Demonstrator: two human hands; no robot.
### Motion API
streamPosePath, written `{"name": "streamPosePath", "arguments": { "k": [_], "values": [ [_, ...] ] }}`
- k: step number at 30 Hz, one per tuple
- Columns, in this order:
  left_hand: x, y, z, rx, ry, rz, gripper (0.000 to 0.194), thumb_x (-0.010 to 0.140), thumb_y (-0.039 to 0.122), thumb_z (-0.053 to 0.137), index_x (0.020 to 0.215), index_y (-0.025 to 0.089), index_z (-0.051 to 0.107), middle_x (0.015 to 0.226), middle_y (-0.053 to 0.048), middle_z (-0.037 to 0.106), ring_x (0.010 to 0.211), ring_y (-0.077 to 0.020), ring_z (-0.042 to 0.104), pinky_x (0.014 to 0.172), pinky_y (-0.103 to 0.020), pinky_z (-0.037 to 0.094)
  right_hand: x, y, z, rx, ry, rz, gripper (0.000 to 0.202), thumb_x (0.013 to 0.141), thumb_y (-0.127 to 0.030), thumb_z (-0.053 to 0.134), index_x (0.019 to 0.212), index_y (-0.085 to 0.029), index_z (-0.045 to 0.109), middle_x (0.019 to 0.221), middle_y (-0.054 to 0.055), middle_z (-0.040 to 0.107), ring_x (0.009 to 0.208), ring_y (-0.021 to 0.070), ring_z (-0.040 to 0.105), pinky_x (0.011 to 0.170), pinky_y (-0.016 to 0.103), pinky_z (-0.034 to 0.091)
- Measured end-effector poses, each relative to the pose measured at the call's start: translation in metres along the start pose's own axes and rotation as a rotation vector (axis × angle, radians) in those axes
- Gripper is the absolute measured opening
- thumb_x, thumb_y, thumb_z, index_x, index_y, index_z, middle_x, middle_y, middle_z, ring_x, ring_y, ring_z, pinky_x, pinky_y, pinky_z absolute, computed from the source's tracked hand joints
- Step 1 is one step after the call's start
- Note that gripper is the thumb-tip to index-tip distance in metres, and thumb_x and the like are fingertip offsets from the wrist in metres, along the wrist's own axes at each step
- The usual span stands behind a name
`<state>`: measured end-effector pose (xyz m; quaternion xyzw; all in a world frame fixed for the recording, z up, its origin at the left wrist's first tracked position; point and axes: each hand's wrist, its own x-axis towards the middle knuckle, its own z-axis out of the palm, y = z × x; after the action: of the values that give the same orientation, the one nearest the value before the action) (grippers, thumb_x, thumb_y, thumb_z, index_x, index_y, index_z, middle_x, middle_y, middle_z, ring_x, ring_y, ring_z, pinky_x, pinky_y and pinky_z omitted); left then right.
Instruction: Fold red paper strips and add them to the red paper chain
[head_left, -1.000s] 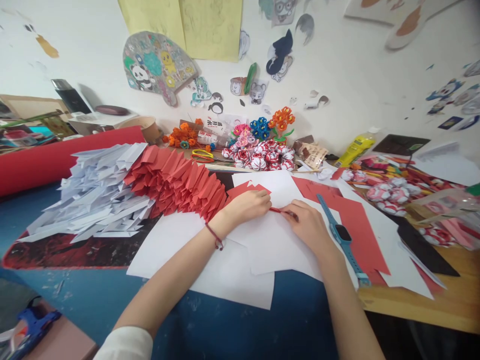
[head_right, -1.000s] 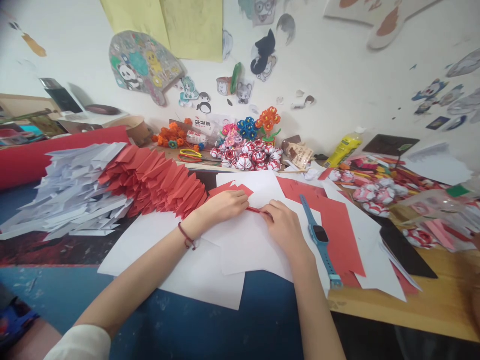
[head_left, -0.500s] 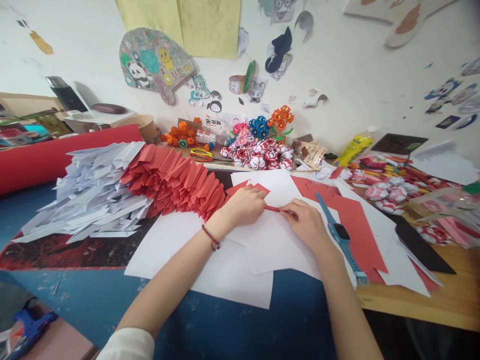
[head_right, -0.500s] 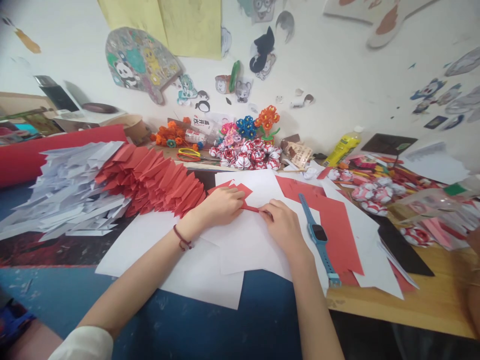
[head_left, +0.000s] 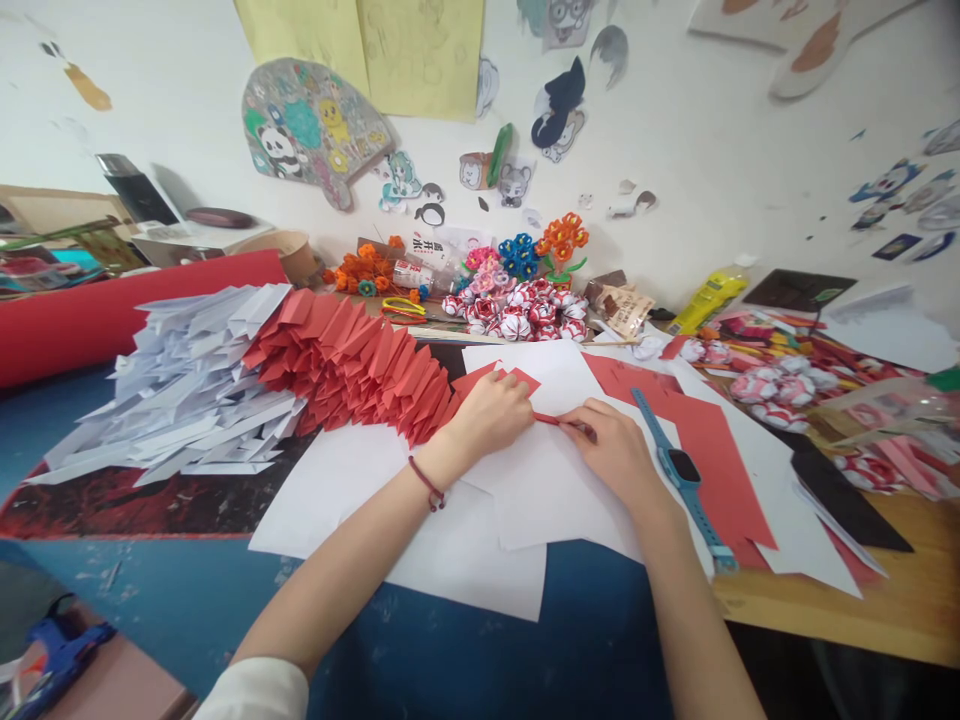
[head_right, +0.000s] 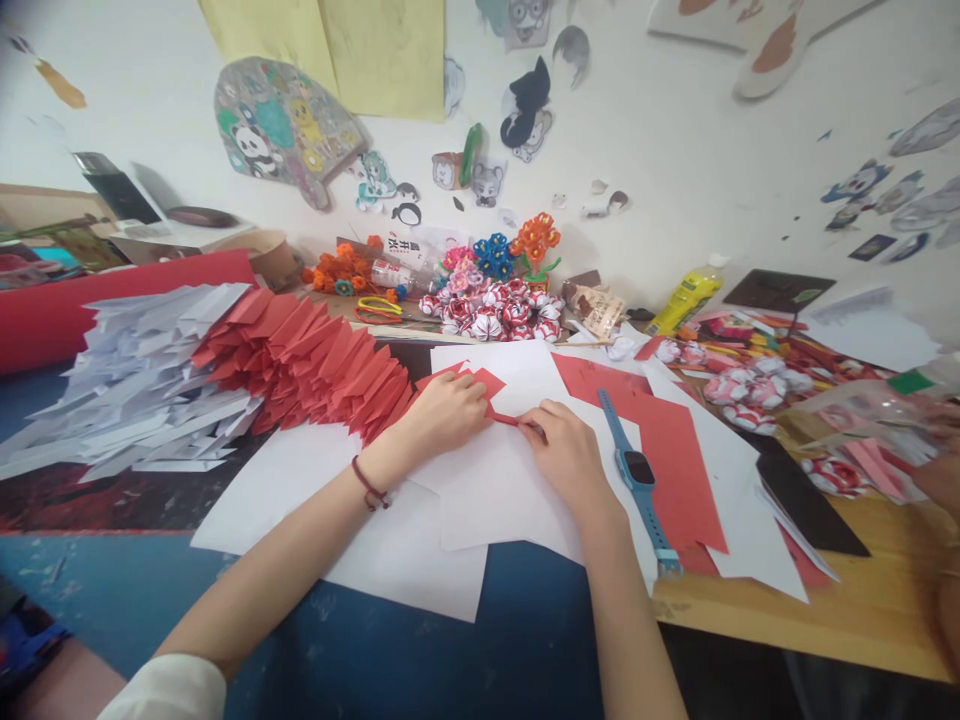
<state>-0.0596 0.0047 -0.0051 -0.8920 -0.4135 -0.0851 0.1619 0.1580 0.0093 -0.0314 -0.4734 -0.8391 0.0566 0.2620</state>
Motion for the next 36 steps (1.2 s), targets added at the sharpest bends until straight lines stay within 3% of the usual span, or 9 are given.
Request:
{"name": "streamPosePath", "arguments": {
  "k": [4, 10, 24, 30, 32, 36],
  "values": [
    [0.002, -0.005, 0.003, 0.014, 0.051, 0.038, 0.024, 0.092, 0.034, 0.056, 0.089, 0.012, 0.065, 0.094, -0.012, 0.065, 0.096, -0.0272, 0.058, 0.079, -0.038, 0.04, 0.0, -0.005, -0.003, -0.01, -0.013, 0.007, 0.014, 0.091, -0.026, 0.056, 0.093, -0.025, 0.071, 0.089, 0.003, 0.066, 0.078, 0.0189, 0.062, 0.069, 0.031, 0.043],
    [0.007, -0.007, 0.01, 0.035, 0.061, 0.193, 0.019, 0.096, 0.016, 0.044, 0.09, 0.012, 0.061, 0.091, -0.01, 0.065, 0.092, -0.0232, 0.058, 0.072, -0.034, 0.038, 0.002, -0.011, -0.004, -0.041, -0.019, -0.006, 0.011, 0.092, -0.032, 0.06, 0.097, -0.025, 0.067, 0.098, 0.001, 0.066, 0.091, 0.0193, 0.063, 0.073, 0.03, 0.044],
    [0.011, 0.004, 0.016, 0.001, 0.137, 0.13, 0.021, 0.1, 0.018, 0.037, 0.094, 0.013, 0.057, 0.095, -0.01, 0.064, 0.091, -0.0229, 0.058, 0.072, -0.034, 0.038, 0.006, -0.012, 0.0, -0.156, 0.056, -0.139, 0.015, 0.097, -0.022, 0.049, 0.092, -0.018, 0.064, 0.091, 0.005, 0.068, 0.086, 0.0218, 0.06, 0.077, 0.034, 0.044],
    [0.01, 0.004, 0.015, -0.163, 0.146, -0.077, 0.032, 0.102, 0.038, 0.035, 0.093, 0.015, 0.054, 0.078, -0.005, 0.067, 0.07, -0.0175, 0.062, 0.058, -0.029, 0.033, 0.003, 0.0, 0.005, -0.099, 0.167, -0.212, 0.016, 0.094, -0.024, 0.054, 0.092, -0.017, 0.069, 0.089, 0.006, 0.072, 0.085, 0.0232, 0.065, 0.081, 0.036, 0.046],
    [0.007, 0.005, 0.013, -0.228, 0.146, -0.115, 0.036, 0.101, 0.045, 0.036, 0.09, 0.016, 0.054, 0.073, -0.003, 0.066, 0.066, -0.0164, 0.062, 0.052, -0.028, 0.026, 0.002, 0.002, 0.005, -0.074, 0.24, -0.187, 0.018, 0.093, -0.024, 0.055, 0.086, -0.018, 0.07, 0.085, 0.006, 0.074, 0.081, 0.0226, 0.066, 0.078, 0.035, 0.046],
    [0.002, 0.006, 0.004, -0.247, 0.15, -0.135, 0.033, 0.1, 0.043, 0.04, 0.088, 0.016, 0.054, 0.068, -0.002, 0.065, 0.061, -0.016, 0.062, 0.048, -0.028, 0.021, 0.0, -0.004, 0.0, 0.01, 0.325, -0.088, 0.02, 0.091, -0.022, 0.055, 0.079, -0.019, 0.07, 0.08, 0.004, 0.074, 0.074, 0.0202, 0.067, 0.07, 0.03, 0.047]
  ]
}}
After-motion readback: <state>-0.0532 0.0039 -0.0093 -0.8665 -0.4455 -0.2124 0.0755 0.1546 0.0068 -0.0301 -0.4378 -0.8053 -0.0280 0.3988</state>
